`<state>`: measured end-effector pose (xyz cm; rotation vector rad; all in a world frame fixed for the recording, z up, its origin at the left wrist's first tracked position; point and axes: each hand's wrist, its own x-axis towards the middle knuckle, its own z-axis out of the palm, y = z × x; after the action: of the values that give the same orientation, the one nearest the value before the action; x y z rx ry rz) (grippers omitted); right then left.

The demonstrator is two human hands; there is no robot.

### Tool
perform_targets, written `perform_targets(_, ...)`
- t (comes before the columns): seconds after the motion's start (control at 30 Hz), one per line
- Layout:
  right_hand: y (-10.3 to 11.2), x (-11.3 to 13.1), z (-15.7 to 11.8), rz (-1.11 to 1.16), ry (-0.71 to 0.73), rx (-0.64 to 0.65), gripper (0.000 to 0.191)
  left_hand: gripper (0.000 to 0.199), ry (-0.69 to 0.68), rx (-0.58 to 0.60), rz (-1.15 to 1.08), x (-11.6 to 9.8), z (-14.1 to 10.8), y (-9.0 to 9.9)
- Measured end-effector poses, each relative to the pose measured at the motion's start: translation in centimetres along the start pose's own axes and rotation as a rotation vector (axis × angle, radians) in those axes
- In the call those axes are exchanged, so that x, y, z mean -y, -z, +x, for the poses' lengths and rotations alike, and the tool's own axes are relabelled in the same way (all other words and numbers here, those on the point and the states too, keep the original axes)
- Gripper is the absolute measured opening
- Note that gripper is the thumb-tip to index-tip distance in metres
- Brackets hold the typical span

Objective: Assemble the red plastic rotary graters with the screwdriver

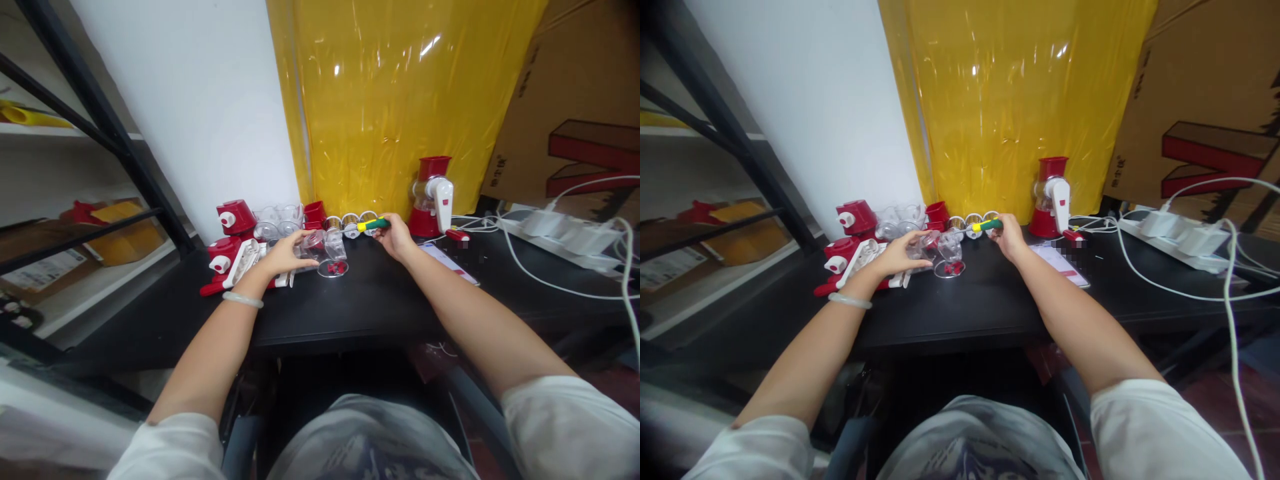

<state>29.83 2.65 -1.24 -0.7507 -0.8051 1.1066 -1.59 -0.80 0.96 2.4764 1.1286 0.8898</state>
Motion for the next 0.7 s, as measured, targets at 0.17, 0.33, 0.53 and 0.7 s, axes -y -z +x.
perform_targets(0.17,0.28,-0.17,0.15,-0.112,0.042,-0.011,0.04,0.089,0.001,-0.002,-0.003,0.01,-0.03,-0.01)
perform_targets(0.33,0.25,-0.06,0.05,-0.119,0.026,0.009,0.035,0.088,0.015,0.002,0.002,-0.38,-0.13,0.1)
perform_targets(0.53,-0.04,0.12,0.0,0.004,-0.008,-0.003,0.02,0.089,0.016,0.008,-0.001,-0.51,-0.08,0.1)
perform_targets(0.7,0.55,-0.17,0.49,-0.125,0.074,-0.014,0.039,0.089,0.006,0.008,-0.006,-0.38,-0.03,0.06)
